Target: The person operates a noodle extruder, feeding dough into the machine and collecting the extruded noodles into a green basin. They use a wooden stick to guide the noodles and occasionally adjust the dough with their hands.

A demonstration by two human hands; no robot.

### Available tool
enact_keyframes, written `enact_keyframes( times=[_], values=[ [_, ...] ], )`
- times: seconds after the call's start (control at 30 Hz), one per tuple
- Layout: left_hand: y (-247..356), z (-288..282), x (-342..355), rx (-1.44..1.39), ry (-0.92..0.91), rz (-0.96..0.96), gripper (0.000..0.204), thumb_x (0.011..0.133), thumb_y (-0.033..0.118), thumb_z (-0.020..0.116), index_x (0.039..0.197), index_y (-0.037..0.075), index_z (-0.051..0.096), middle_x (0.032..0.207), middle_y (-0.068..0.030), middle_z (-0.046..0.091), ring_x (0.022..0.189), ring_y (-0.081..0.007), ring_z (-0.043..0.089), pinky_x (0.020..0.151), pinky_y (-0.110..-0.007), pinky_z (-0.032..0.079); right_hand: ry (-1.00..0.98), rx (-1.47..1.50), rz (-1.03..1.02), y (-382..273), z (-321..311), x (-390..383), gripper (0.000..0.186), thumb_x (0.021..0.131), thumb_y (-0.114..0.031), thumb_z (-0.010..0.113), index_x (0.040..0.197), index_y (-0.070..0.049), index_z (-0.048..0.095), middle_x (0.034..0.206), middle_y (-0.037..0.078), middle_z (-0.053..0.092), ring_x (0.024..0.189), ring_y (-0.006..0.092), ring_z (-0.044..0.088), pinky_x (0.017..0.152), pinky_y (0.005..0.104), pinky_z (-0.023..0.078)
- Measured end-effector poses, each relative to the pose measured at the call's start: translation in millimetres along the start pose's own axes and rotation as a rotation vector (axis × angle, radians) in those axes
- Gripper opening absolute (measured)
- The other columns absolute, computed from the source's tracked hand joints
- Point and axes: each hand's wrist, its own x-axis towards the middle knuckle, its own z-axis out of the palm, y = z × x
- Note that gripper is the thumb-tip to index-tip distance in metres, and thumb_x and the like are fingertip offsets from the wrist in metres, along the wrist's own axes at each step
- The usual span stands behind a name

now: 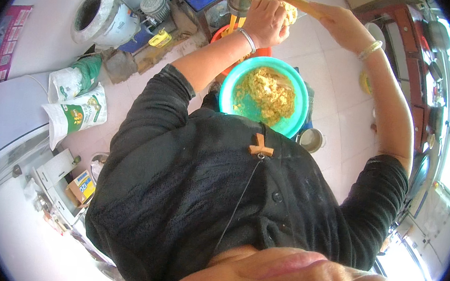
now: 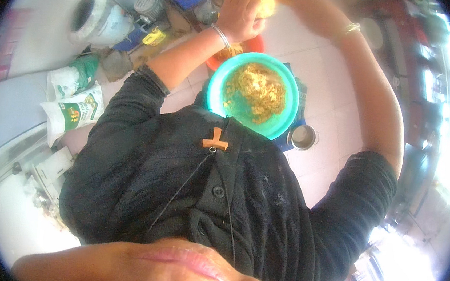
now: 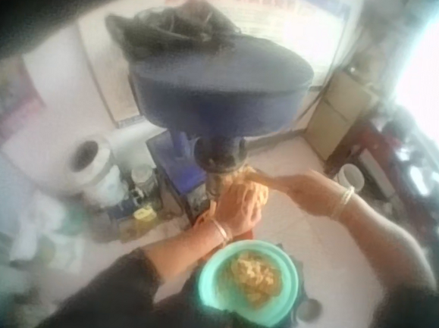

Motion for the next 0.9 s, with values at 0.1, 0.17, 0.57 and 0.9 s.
enact_keyframes(
  times=[0.1, 0.17, 0.57, 0.9],
  values=[
    [3, 0, 1, -0.013, 0.019, -0.009, 0.038, 0.071, 0.032, 0.074, 0.096, 0.006, 0.061, 0.098, -0.0104, 0.057, 0.099, -0.0290, 0.056, 0.088, -0.046, 0.042, -0.085, 0.741, 0.428, -18, 7, -13, 0.045, 0.106, -0.018, 0.052, 0.151, -0.012, 0.051, 0.075, -0.002, 0.053, 0.051, 0.0045, 0.044, 0.043, 0.0219, 0.038],
    [5, 0, 1, -0.027, 0.037, -0.022, 0.039, 0.071, 0.031, 0.075, 0.097, 0.007, 0.060, 0.097, -0.0106, 0.057, 0.097, -0.0292, 0.056, 0.087, -0.046, 0.042, -0.035, 1.224, 0.563, -29, 20, -26, 0.047, 0.107, -0.018, 0.052, 0.153, -0.011, 0.047, 0.072, -0.005, 0.046, 0.048, 0.0006, 0.036, 0.038, 0.0177, 0.031],
    [2, 4, -1, -0.107, 0.041, -0.062, 0.045, 0.073, 0.025, 0.077, 0.110, 0.009, 0.058, 0.105, -0.0110, 0.061, 0.100, -0.0332, 0.059, 0.089, -0.048, 0.044, 0.276, 0.474, 0.337, -44, 16, -87, 0.043, 0.104, -0.020, 0.057, 0.147, -0.015, 0.058, 0.075, 0.006, 0.062, 0.055, 0.0109, 0.051, 0.051, 0.0254, 0.046],
    [6, -1, 4, -0.090, 0.049, -0.065, 0.037, 0.070, 0.026, 0.077, 0.097, 0.009, 0.059, 0.101, -0.0093, 0.062, 0.100, -0.0296, 0.059, 0.089, -0.046, 0.044, 0.062, -0.291, 0.105, -35, 15, -8, 0.049, 0.102, -0.013, 0.051, 0.150, -0.022, 0.051, 0.095, 0.022, 0.073, 0.082, 0.0374, 0.072, 0.074, 0.0480, 0.058]
  ],
)
